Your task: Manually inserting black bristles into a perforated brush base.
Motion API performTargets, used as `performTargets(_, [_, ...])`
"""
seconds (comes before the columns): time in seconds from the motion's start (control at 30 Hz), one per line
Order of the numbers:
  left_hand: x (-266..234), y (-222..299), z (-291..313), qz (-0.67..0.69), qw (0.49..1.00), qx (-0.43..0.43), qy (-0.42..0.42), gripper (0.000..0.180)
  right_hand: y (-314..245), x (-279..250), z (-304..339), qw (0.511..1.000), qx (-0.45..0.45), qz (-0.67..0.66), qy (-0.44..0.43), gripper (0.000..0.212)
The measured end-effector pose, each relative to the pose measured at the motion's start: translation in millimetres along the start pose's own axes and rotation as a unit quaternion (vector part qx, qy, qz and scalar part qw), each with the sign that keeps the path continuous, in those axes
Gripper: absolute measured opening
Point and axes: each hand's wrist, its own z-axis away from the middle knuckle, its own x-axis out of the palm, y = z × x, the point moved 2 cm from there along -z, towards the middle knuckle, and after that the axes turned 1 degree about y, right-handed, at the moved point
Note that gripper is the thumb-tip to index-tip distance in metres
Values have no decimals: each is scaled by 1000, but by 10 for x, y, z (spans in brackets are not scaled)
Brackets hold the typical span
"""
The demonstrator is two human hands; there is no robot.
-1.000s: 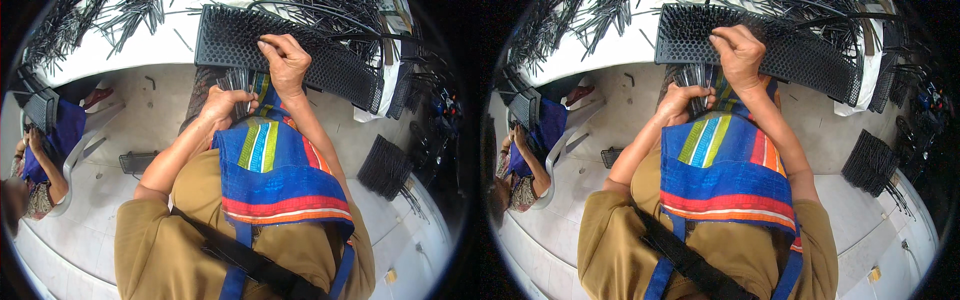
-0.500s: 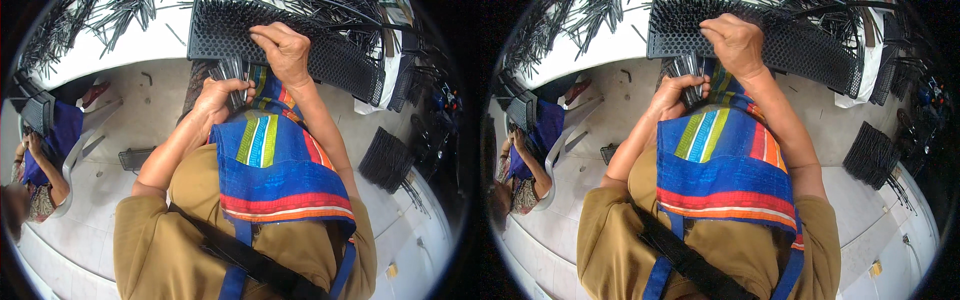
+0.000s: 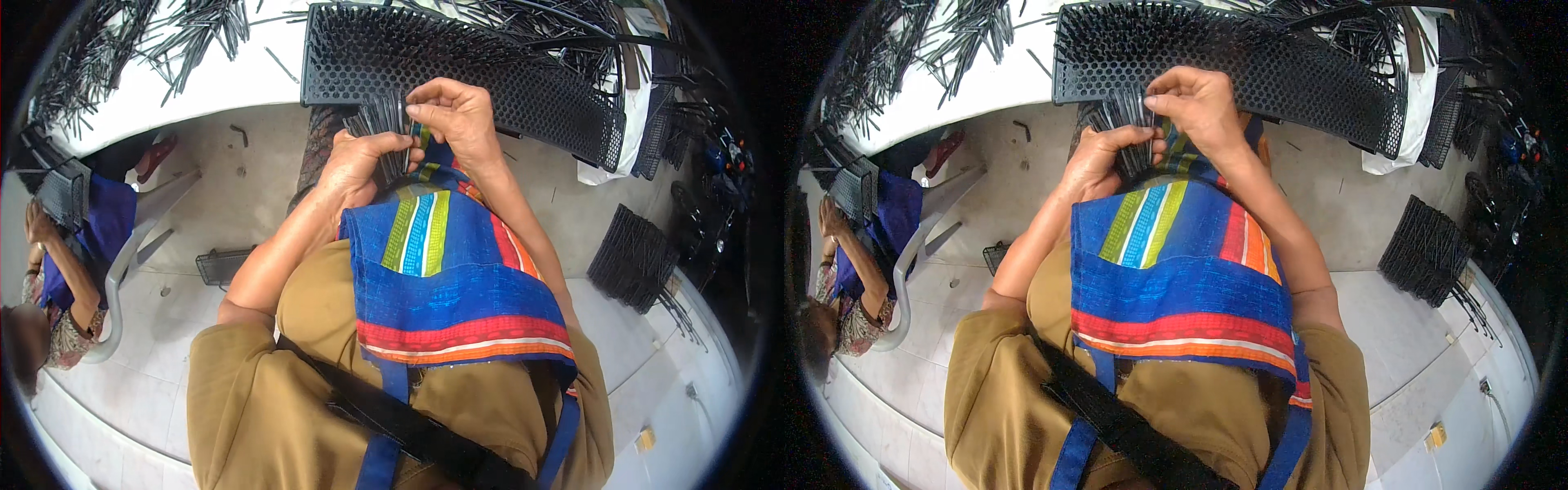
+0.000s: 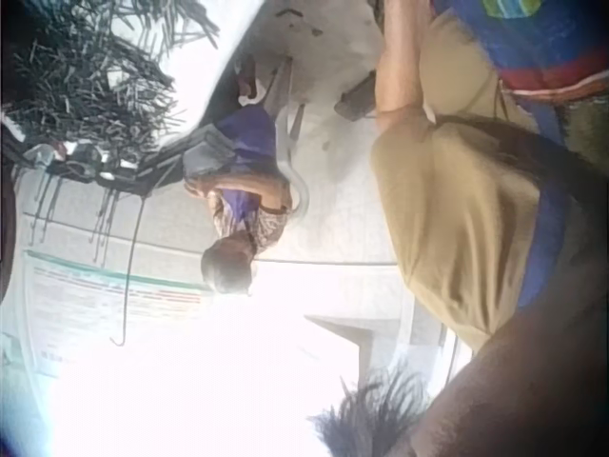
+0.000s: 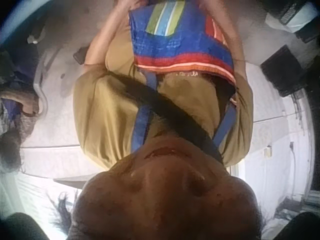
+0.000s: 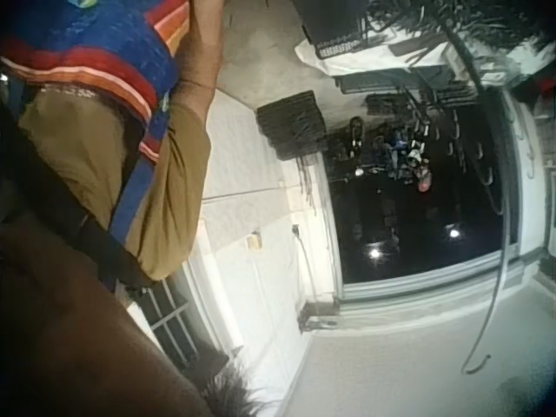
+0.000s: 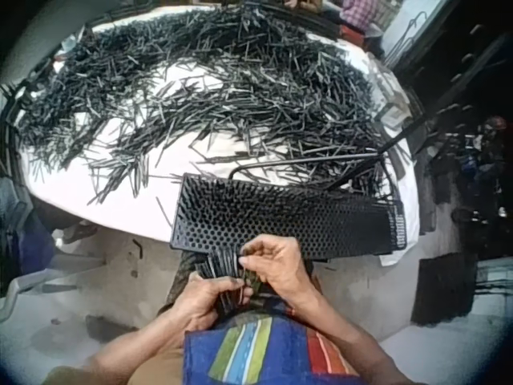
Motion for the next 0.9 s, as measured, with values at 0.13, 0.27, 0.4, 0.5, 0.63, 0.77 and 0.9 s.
performTargets(0.13, [1,-70,-36,19,998,-21,56,12,-27,-98,-11,989,-78,-20,123,8])
performTargets(0.27, [24,-80,-9,-11,999,5,52,7,-188,-193,-87,952,-222,14,212,8])
performTargets(0.4, [65,-92,-49,-22,999,-23,44,7,-263,-179,-216,884,-339,197,256,6])
performTargets(0.5, [28,-124,-89,-4,999,-18,42,7,-238,-143,-268,864,-368,280,198,7])
performTargets(0.63, [48,-101,-99,-20,999,-14,49,8,-147,-131,-284,837,-383,345,182,11])
performTargets(0.77, [44,-104,-114,-25,999,-21,40,10,-223,-97,-239,825,-364,391,186,11])
performTargets(0.9, [40,-100,-98,-26,999,-33,33,10,-206,-110,-197,842,-348,367,185,10])
